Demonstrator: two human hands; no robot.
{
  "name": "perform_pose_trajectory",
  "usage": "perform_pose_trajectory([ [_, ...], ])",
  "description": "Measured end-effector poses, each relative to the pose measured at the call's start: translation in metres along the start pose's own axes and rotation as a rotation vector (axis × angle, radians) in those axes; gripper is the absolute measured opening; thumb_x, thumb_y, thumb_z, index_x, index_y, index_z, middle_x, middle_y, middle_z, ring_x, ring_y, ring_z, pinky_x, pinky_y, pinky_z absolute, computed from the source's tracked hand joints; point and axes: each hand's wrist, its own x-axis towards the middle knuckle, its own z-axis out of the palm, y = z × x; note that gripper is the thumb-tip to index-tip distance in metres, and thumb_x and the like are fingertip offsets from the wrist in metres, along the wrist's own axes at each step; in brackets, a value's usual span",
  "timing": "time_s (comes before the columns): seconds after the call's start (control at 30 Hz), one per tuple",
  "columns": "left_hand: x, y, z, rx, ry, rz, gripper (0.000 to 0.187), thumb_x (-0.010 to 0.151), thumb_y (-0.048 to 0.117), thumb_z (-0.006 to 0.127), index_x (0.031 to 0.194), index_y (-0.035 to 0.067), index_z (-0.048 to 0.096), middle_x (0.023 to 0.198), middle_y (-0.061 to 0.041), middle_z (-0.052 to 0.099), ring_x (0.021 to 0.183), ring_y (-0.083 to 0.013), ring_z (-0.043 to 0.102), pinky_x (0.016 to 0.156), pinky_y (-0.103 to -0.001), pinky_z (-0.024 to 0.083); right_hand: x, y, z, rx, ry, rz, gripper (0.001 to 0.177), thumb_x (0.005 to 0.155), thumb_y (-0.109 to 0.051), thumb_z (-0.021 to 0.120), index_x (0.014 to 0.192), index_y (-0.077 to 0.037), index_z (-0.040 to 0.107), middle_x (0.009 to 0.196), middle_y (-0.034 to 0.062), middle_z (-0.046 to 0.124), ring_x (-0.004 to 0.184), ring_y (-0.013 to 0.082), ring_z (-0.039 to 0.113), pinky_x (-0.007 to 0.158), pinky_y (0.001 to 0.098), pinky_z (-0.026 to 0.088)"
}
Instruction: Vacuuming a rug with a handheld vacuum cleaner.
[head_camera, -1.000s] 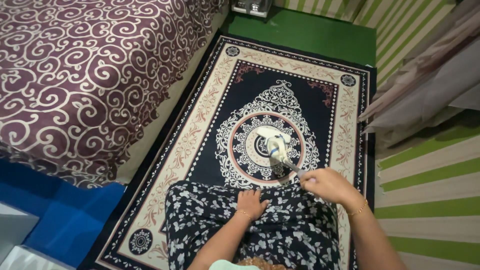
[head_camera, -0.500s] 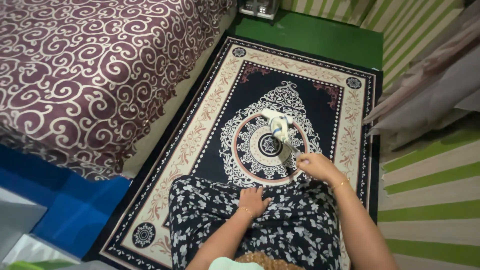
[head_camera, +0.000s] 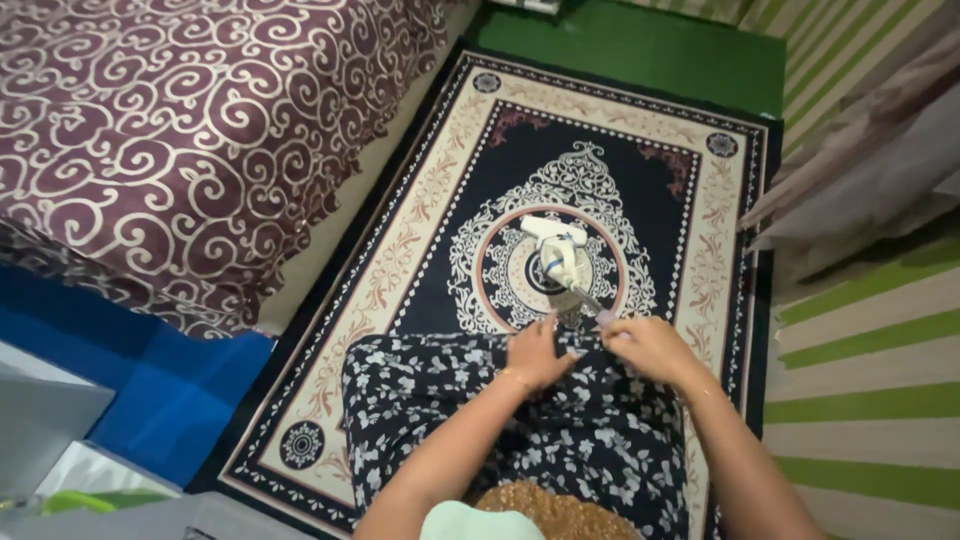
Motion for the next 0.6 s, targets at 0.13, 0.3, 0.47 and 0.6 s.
perform_pose_trajectory([
  [0.13, -0.015, 0.048, -0.015, -0.037, 0.118, 0.287, 0.096, 0.068, 0.043, 0.084, 0.147, 0.009, 0.041, 0.141, -0.022, 0.052, 0.131, -0.0400, 0.050, 0.110, -0.050, 0.038, -0.056, -0.020, -0.018, -0.142, -0.102, 0.050, 0.028, 0.082, -0.031, 0.061, 0.092, -0.012, 0.079, 0.071, 0.0122, 0.075, 0.063, 0.0219, 0.071, 0.066, 0.0378, 0.054],
  [0.3, -0.023, 0.068, 0.009, -0.228, 0.110, 0.722, 0.049, 0.070, 0.017, 0.073, 0.119, 0.013, 0.067, 0.111, -0.010, 0.070, 0.116, -0.0318, 0.065, 0.101, -0.048, 0.047, -0.094, -0.010, -0.030, -0.005, -0.204, -0.133, 0.026, 0.078, -0.028, 0.064, 0.088, -0.010, 0.080, 0.069, 0.0055, 0.078, 0.059, 0.0154, 0.074, 0.061, 0.0320, 0.057],
  [0.47, -0.004, 0.060, 0.017, -0.298, 0.025, 0.639, 0.025, 0.078, 0.017, 0.073, 0.099, 0.008, 0.061, 0.090, -0.014, 0.068, 0.093, -0.0375, 0.067, 0.084, -0.049, 0.051, -0.085, -0.014, -0.029, 0.025, -0.184, 0.000, 0.026, 0.078, -0.028, 0.067, 0.091, -0.009, 0.080, 0.067, 0.0094, 0.077, 0.060, 0.0205, 0.073, 0.061, 0.0350, 0.056],
  [0.6, 0.017, 0.034, 0.028, -0.264, 0.093, 0.613, 0.021, 0.080, 0.014, 0.071, 0.099, 0.009, 0.062, 0.092, -0.015, 0.067, 0.094, -0.0384, 0.066, 0.083, -0.049, 0.051, -0.063, -0.028, -0.021, -0.058, -0.139, 0.046, 0.027, 0.077, -0.029, 0.068, 0.095, -0.013, 0.079, 0.072, 0.0096, 0.077, 0.062, 0.0222, 0.075, 0.063, 0.0353, 0.056],
])
